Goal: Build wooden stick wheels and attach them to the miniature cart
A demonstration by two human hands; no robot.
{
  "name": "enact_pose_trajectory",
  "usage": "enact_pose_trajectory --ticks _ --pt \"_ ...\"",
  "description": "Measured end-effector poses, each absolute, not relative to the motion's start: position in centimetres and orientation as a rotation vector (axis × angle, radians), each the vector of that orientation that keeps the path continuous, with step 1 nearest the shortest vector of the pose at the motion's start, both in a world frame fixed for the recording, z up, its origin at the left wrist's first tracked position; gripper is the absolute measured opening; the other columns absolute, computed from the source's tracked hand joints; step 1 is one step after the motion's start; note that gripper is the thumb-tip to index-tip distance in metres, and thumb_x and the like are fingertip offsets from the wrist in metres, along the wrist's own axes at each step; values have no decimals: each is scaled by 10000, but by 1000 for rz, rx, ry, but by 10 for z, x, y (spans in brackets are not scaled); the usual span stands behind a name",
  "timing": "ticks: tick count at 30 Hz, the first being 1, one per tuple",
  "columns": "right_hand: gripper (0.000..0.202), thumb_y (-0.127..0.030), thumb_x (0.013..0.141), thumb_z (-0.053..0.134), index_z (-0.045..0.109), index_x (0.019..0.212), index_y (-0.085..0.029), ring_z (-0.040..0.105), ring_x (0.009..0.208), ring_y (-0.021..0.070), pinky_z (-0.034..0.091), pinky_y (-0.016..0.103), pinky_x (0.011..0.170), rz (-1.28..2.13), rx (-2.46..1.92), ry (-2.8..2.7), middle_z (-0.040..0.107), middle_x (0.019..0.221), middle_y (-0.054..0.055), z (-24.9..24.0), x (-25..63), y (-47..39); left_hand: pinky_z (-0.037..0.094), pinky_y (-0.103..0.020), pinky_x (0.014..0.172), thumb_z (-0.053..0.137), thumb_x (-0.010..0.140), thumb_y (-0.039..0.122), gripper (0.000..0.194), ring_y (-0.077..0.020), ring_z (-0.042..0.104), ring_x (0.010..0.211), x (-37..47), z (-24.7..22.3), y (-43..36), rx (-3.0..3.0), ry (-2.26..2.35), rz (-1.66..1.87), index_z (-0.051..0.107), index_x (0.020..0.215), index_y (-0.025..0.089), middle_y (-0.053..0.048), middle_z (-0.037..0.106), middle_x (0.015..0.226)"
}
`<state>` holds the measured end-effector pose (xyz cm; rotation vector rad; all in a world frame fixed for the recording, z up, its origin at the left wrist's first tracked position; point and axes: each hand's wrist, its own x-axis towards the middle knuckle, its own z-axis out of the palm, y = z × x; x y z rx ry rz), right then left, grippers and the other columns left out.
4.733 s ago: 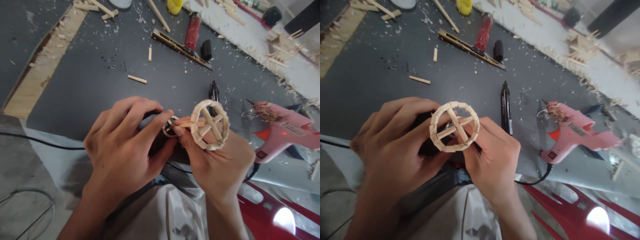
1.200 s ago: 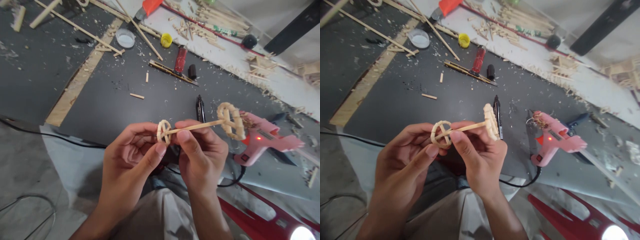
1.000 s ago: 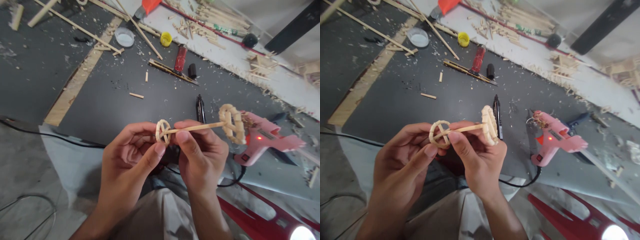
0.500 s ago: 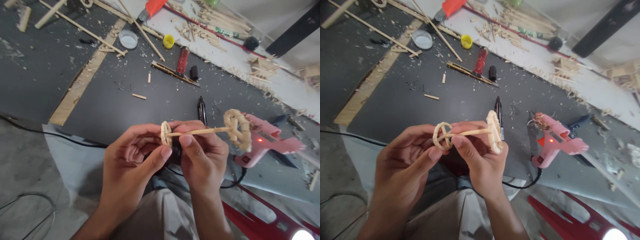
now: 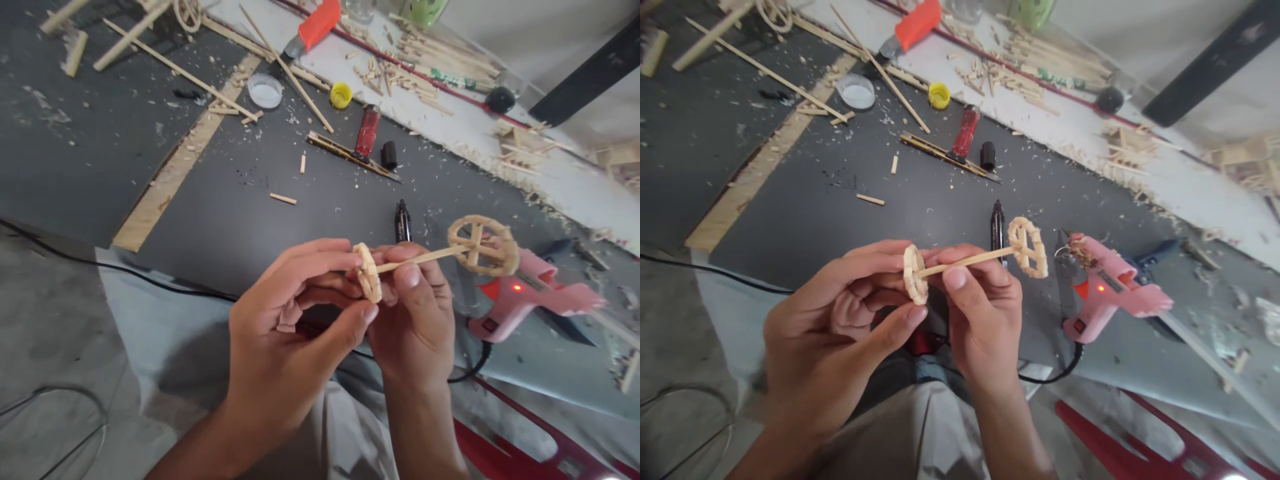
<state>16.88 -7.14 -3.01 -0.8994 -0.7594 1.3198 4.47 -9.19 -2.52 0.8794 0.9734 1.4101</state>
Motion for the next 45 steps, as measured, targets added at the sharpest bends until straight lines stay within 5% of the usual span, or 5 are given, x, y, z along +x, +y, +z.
enact_pose_trajectory --ticks 9,15,22,32,45 --pt "52 -338 884 840 831 917 -299 740 653 114 682 262 772 1381 -898 -699 820 864 -58 -27 171 -71 635 -197 856 810 813 4 470 -91 712 932 48 -23 -91 1003 968 1433 762 1150 328 55 736 1213" --pt "39 -322 887 841 845 922 -304 773 735 125 680 235 726 1302 -908 -750 816 858 -51 -31 169 -71 633 -224 899 822 803 7 493 -131 723 1030 46 -29 -91 1011 973 1440 765 1163 339 40 744 1231" --pt "50 -327 873 857 852 922 -335 781 892 202 681 391 894 1154 -1013 -857 823 930 -13 -37 167 -76 688 -302 838 812 840 51 467 -163 781 921 37 -35 -93 942 940 1385 764 1170 377 26 766 1268" --pt "141 -193 934 784 844 1014 -292 761 976 201 644 388 920 1074 -974 -983 819 1002 5 -39 164 -80 693 -314 719 843 855 177 343 -178 778 858 38 -34 -92 1002 1068 1416 785 1124 382 18 790 1206" --pt "170 -196 942 773 841 1036 -320 773 1025 222 625 439 993 1031 -994 -1047 826 1005 -2 -40 166 -80 691 -302 713 797 880 137 346 -191 788 932 47 -40 -96 1064 1154 1493 779 1135 370 18 781 1250"
